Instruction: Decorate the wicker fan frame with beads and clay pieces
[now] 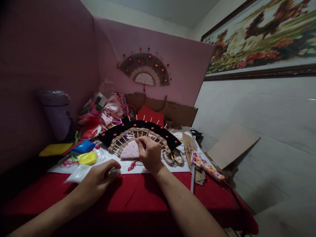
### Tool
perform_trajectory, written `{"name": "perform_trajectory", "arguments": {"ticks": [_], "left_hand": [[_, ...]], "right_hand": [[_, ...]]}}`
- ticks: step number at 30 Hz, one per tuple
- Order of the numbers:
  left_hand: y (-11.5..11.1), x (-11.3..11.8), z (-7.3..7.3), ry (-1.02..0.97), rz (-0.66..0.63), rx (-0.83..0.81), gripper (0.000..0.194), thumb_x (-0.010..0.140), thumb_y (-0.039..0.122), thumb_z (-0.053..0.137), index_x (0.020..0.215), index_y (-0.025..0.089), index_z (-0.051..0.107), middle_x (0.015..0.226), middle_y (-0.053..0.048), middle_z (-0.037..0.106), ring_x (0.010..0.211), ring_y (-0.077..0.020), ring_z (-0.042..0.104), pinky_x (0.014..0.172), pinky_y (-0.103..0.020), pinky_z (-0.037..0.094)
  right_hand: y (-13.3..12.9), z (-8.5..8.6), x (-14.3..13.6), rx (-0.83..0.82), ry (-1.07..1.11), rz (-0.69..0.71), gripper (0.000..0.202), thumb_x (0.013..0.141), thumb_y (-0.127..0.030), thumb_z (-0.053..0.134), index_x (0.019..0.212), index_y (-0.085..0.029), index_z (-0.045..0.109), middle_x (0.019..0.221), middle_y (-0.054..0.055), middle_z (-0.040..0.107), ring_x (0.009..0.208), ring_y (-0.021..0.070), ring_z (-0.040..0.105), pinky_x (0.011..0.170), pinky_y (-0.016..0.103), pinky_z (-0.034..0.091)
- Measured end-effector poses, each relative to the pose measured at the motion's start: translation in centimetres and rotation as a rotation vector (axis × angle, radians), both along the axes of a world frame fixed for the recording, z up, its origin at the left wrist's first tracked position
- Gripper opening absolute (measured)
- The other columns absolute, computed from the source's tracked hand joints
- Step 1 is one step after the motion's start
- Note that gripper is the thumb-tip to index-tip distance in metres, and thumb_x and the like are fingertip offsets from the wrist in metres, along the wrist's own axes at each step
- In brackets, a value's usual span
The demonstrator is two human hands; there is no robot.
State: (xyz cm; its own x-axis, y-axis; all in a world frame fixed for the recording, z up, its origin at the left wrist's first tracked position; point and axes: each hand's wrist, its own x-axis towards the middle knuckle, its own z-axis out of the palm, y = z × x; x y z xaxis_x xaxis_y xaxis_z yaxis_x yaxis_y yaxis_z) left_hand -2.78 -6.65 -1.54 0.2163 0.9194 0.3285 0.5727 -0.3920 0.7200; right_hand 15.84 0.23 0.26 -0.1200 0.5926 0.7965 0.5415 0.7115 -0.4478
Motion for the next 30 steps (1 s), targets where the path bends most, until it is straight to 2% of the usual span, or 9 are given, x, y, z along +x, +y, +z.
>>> {"name": "perform_trajectory", "arguments": {"ticks": [4,10,15,18,21,24,27,30], "left_hand": [[2.4,-0.9,0.6,-0.119,-0.059,-0.105,0.014,0.074,0.032,0.057,0.077,0.019,0.060,0.068,-0.001,0.056,0.064,-0.0155,0.047,0.059,-0.025,0.035],[5.5,-3.6,1.2,-0.262,-0.332,-0.295,0.022,0.068,0.037,0.065,0.077,0.018,0.064,0.064,0.002,0.055,0.058,-0.0107,0.045,0.054,-0.021,0.032],[6.5,-4.9,1.7,-0.306,-0.287,-0.353,0.022,0.066,0.035,0.069,0.078,0.017,0.064,0.064,0.002,0.058,0.057,-0.0100,0.048,0.054,-0.021,0.033],[6.4,-3.6,2.7,-0.411,-0.278,-0.306,0.025,0.067,0.034,0.069,0.083,0.015,0.065,0.065,0.000,0.060,0.054,-0.0087,0.047,0.053,-0.021,0.034],[6.5,-1.1,3.8,-0.671,-0.292,-0.289,0.024,0.068,0.032,0.070,0.082,0.013,0.065,0.066,-0.001,0.061,0.050,-0.0070,0.046,0.050,-0.021,0.032],[7.4,2.0,4.4,-0.909,-0.305,-0.375,0.021,0.063,0.025,0.074,0.075,0.012,0.063,0.066,-0.004,0.063,0.051,-0.0080,0.050,0.050,-0.021,0.035],[8.5,4.4,4.3,-1.049,-0.321,-0.392,0.019,0.058,0.020,0.076,0.068,0.011,0.062,0.061,-0.002,0.061,0.052,-0.0086,0.052,0.051,-0.022,0.038],[9.4,5.5,3.5,-1.114,-0.290,-0.391,0.019,0.055,0.016,0.076,0.064,0.012,0.060,0.056,0.001,0.058,0.050,-0.0077,0.051,0.049,-0.020,0.038]], "right_hand": [[0.1,-0.1,0.0,-0.002,-0.008,-0.025,0.017,0.087,-0.028,0.050,0.080,-0.020,0.063,0.071,0.004,0.065,0.063,0.0161,0.058,0.058,0.026,0.039],[0.2,-0.2,-0.1,0.010,-0.023,-0.030,0.018,0.087,-0.027,0.051,0.079,-0.019,0.064,0.068,0.002,0.065,0.060,0.0140,0.057,0.058,0.024,0.039],[0.3,-0.4,-0.1,-0.007,-0.012,-0.019,0.017,0.088,-0.027,0.051,0.080,-0.019,0.064,0.063,0.000,0.062,0.056,0.0127,0.055,0.057,0.024,0.038],[0.4,-0.3,0.0,-0.047,0.018,-0.015,0.020,0.088,-0.029,0.050,0.075,-0.019,0.062,0.057,-0.001,0.058,0.053,0.0125,0.053,0.055,0.024,0.037],[0.4,-0.1,-0.1,-0.052,0.066,-0.009,0.027,0.090,-0.029,0.047,0.069,-0.018,0.060,0.055,-0.001,0.055,0.053,0.0124,0.051,0.055,0.024,0.036],[0.6,0.1,-0.1,-0.029,0.130,0.010,0.017,0.088,-0.028,0.050,0.080,-0.018,0.061,0.067,0.001,0.059,0.060,0.0132,0.053,0.057,0.025,0.039],[0.9,0.1,0.0,-0.038,0.166,0.041,0.014,0.084,-0.027,0.057,0.094,-0.018,0.059,0.081,0.003,0.061,0.067,0.0142,0.055,0.057,0.024,0.041],[1.4,0.0,0.2,-0.044,0.133,0.066,0.010,0.082,-0.024,0.058,0.091,-0.019,0.060,0.085,0.004,0.061,0.071,0.0147,0.055,0.058,0.025,0.042]]}}
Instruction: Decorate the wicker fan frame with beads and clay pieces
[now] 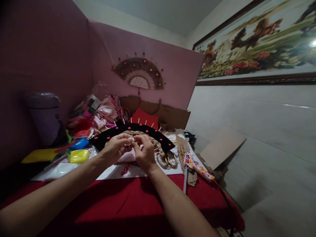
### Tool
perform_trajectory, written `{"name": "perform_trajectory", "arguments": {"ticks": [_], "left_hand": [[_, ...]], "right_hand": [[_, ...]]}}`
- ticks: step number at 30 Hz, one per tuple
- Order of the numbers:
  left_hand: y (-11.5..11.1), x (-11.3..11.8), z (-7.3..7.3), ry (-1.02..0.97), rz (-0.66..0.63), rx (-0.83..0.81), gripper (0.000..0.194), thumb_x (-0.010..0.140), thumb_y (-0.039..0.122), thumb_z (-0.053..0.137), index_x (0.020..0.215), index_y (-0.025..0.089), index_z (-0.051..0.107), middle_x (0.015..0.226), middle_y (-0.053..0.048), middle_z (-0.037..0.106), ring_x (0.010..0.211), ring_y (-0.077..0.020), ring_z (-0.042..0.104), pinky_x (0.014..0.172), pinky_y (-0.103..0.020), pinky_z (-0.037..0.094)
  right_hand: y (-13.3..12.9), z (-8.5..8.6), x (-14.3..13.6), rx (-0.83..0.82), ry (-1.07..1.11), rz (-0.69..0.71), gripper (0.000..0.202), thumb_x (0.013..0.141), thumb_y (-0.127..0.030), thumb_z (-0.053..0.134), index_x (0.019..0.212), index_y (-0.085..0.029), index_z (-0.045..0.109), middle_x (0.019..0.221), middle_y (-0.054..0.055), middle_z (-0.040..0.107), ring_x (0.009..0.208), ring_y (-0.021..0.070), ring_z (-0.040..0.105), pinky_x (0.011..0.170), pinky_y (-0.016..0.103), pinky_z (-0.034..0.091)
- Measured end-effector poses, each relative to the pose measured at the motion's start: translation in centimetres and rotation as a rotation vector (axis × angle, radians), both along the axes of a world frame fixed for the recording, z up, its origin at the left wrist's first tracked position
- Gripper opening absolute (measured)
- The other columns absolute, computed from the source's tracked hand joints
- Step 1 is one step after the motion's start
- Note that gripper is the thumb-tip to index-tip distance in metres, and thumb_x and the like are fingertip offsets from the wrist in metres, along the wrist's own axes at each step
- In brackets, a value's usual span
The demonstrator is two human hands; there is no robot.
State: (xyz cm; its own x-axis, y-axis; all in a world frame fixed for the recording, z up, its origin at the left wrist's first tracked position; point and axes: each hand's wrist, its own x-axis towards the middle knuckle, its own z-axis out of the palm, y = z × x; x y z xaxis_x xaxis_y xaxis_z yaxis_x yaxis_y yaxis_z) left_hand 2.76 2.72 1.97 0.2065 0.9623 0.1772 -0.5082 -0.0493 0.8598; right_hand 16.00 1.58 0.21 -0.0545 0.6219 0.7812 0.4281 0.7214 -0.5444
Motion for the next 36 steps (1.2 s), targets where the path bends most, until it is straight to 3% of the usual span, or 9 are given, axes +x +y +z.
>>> {"name": "perform_trajectory", "arguments": {"ticks": [8,16,23,26,31,36], "left_hand": [[-0.3,-1.0,-2.0,-0.015,-0.016,-0.085,0.028,0.058,0.028,0.078,0.075,0.012,0.061,0.065,-0.001,0.062,0.056,-0.0084,0.056,0.058,-0.022,0.046],[-0.7,-1.2,-1.4,0.014,0.051,-0.118,0.034,0.048,0.015,0.080,0.074,0.014,0.058,0.062,0.002,0.060,0.056,-0.0100,0.057,0.056,-0.023,0.046],[-0.8,-1.6,-1.8,0.033,-0.018,-0.051,0.030,0.059,0.028,0.078,0.077,0.013,0.061,0.066,0.000,0.061,0.056,-0.0089,0.056,0.055,-0.021,0.045],[-0.6,-1.7,-1.7,0.060,-0.053,-0.040,0.027,0.057,0.027,0.078,0.073,0.013,0.061,0.060,0.000,0.060,0.053,-0.0089,0.055,0.051,-0.020,0.042],[-0.6,-1.7,-1.3,0.093,0.078,0.018,0.019,0.055,0.019,0.076,0.061,0.013,0.059,0.049,0.003,0.055,0.046,-0.0064,0.049,0.046,-0.018,0.034],[-0.6,-1.7,-1.2,0.108,0.103,0.013,0.020,0.052,0.015,0.075,0.056,0.014,0.056,0.045,0.004,0.051,0.044,-0.0067,0.047,0.046,-0.019,0.033]], "right_hand": [[0.5,-0.4,-0.2,-0.024,-0.050,0.014,0.004,0.077,-0.020,0.064,0.075,-0.019,0.061,0.074,0.001,0.059,0.069,0.0149,0.054,0.059,0.026,0.041],[0.2,-0.4,-0.3,-0.005,-0.116,0.070,0.004,0.079,-0.019,0.063,0.083,-0.020,0.064,0.076,0.001,0.058,0.069,0.0144,0.052,0.063,0.027,0.042],[0.0,-0.4,-0.2,0.059,-0.123,0.053,0.004,0.082,-0.019,0.059,0.078,-0.020,0.060,0.076,0.001,0.055,0.071,0.0147,0.051,0.063,0.027,0.041],[0.0,-0.2,-0.1,0.054,-0.110,0.046,0.005,0.082,-0.017,0.058,0.078,-0.019,0.060,0.076,0.002,0.055,0.072,0.0150,0.052,0.063,0.026,0.042],[-0.1,-0.1,0.0,-0.037,-0.140,0.110,0.006,0.081,-0.024,0.060,0.084,-0.020,0.063,0.077,0.002,0.059,0.071,0.0151,0.055,0.060,0.026,0.043],[0.1,-0.5,-0.1,-0.082,-0.099,0.099,0.010,0.081,-0.028,0.060,0.083,-0.019,0.064,0.074,0.002,0.063,0.065,0.0140,0.056,0.058,0.025,0.043]]}}
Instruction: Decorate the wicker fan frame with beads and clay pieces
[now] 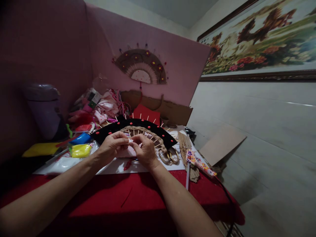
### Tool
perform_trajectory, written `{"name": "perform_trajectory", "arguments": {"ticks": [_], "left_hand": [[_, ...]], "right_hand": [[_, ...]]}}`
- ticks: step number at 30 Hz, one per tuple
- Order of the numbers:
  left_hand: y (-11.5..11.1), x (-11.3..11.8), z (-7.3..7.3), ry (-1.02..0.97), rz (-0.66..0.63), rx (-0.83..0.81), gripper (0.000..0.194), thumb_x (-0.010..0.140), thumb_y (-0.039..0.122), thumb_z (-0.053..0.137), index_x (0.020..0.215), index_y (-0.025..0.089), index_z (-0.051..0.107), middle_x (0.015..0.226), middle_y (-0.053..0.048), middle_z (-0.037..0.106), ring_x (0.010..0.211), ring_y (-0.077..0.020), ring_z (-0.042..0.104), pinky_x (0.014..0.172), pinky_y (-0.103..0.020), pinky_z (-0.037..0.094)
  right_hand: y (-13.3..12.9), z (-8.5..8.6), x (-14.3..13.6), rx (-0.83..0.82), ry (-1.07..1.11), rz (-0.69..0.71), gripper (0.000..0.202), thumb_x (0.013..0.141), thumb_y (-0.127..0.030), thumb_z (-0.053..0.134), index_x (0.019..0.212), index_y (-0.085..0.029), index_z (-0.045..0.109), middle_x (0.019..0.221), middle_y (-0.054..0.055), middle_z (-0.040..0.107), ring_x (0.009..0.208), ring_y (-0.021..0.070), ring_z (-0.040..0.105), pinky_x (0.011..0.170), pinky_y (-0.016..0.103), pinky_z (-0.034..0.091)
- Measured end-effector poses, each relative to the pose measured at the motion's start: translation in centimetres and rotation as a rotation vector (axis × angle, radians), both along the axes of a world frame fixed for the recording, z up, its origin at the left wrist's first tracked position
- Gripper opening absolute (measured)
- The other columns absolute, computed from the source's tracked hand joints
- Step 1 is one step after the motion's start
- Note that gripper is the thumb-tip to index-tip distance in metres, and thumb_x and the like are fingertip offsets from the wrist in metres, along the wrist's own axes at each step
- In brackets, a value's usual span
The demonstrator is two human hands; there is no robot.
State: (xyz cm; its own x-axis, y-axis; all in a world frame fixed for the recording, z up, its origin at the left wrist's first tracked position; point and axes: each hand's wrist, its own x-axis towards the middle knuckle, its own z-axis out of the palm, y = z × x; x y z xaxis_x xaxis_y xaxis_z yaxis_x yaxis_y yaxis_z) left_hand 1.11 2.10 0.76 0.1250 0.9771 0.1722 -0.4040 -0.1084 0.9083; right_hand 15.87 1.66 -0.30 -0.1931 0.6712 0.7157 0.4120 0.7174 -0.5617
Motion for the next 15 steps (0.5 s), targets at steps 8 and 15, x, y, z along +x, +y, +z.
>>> {"name": "perform_trajectory", "arguments": {"ticks": [8,15], "left_hand": [[0.00,-0.10,-0.15,-0.034,-0.147,-0.022,0.025,0.060,0.030,0.076,0.071,0.013,0.062,0.055,0.001,0.056,0.049,-0.0065,0.048,0.048,-0.019,0.035],[0.11,-0.20,-0.30,0.061,-0.035,0.034,0.019,0.055,0.022,0.077,0.062,0.013,0.062,0.049,0.002,0.055,0.045,-0.0060,0.044,0.046,-0.019,0.030]], "right_hand": [[-0.17,0.23,0.06,0.111,-0.012,-0.017,0.007,0.082,-0.018,0.057,0.079,-0.019,0.063,0.076,0.002,0.061,0.071,0.0148,0.055,0.061,0.026,0.042],[-0.25,0.53,0.09,0.092,-0.053,-0.007,0.009,0.080,-0.021,0.060,0.088,-0.020,0.065,0.079,0.003,0.061,0.070,0.0153,0.054,0.061,0.027,0.043]]}}
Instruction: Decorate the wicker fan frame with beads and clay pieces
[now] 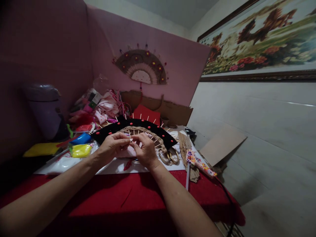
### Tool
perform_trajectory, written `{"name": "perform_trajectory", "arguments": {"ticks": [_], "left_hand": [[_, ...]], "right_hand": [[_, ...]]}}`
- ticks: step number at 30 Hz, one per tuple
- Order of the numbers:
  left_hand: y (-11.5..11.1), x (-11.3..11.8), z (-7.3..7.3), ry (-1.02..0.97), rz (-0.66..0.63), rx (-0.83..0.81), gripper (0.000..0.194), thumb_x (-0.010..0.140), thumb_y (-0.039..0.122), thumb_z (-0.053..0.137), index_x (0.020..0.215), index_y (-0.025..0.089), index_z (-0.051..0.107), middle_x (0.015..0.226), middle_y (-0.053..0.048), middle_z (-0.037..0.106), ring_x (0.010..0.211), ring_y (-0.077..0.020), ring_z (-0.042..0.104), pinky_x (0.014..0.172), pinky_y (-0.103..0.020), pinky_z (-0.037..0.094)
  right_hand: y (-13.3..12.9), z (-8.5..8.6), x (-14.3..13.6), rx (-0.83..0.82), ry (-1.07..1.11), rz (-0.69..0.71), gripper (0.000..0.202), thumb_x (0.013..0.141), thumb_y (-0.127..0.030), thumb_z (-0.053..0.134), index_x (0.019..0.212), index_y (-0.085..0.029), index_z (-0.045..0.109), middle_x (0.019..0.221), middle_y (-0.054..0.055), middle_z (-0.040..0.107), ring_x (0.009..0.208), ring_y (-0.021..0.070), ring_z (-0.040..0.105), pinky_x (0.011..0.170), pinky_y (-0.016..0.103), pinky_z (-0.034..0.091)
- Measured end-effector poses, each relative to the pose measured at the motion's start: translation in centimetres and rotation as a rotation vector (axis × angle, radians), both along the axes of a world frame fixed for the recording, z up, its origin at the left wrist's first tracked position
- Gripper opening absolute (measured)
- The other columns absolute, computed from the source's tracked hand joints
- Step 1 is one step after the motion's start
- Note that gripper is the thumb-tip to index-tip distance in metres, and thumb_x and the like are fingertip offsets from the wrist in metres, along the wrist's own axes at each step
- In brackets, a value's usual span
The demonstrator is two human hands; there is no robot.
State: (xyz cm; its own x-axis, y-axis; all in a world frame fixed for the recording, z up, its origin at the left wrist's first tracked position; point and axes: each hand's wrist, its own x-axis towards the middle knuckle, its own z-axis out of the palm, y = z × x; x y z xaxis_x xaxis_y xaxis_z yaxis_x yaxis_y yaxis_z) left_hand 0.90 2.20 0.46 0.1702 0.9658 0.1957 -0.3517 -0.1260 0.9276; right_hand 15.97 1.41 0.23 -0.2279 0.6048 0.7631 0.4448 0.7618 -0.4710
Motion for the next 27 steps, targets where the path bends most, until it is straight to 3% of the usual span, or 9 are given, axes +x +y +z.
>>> {"name": "perform_trajectory", "arguments": {"ticks": [9,15,21,24,27], "left_hand": [[0.00,0.07,0.04,-0.084,-0.055,0.031,0.019,0.058,0.024,0.076,0.065,0.013,0.063,0.053,0.002,0.056,0.049,-0.0070,0.048,0.048,-0.020,0.032],[0.21,0.14,0.00,-0.001,0.049,0.028,0.015,0.052,0.016,0.074,0.060,0.013,0.060,0.046,0.004,0.053,0.044,-0.0057,0.043,0.046,-0.019,0.030],[0.13,0.00,0.00,0.066,0.113,0.106,0.012,0.052,0.013,0.070,0.058,0.014,0.060,0.049,0.004,0.054,0.046,-0.0067,0.044,0.047,-0.020,0.032],[-0.28,0.01,0.37,0.193,0.140,0.172,0.010,0.053,0.012,0.070,0.059,0.014,0.062,0.051,0.003,0.055,0.048,-0.0071,0.045,0.048,-0.020,0.032],[-0.54,0.01,0.69,0.183,0.133,0.205,0.010,0.054,0.014,0.070,0.061,0.014,0.064,0.054,0.002,0.057,0.050,-0.0079,0.046,0.050,-0.020,0.034]], "right_hand": [[0.15,-0.17,0.01,0.032,-0.007,-0.032,0.008,0.083,-0.025,0.058,0.080,-0.020,0.064,0.073,0.002,0.060,0.070,0.0156,0.055,0.063,0.027,0.043],[0.06,-0.28,0.08,0.087,-0.124,-0.003,0.009,0.086,-0.024,0.054,0.088,-0.019,0.062,0.080,0.005,0.061,0.077,0.0172,0.055,0.072,0.030,0.044],[-0.15,-0.18,-0.07,0.106,-0.167,0.034,0.011,0.084,-0.019,0.051,0.087,-0.019,0.062,0.080,0.004,0.061,0.071,0.0153,0.055,0.067,0.028,0.045],[0.11,-0.38,-0.11,0.119,-0.140,-0.037,0.009,0.078,-0.016,0.052,0.077,-0.019,0.060,0.072,0.002,0.059,0.064,0.0138,0.053,0.062,0.026,0.044],[0.73,-0.44,0.11,0.031,0.081,-0.181,0.007,0.074,-0.018,0.055,0.067,-0.019,0.056,0.061,-0.001,0.055,0.056,0.0125,0.050,0.054,0.025,0.043]]}}
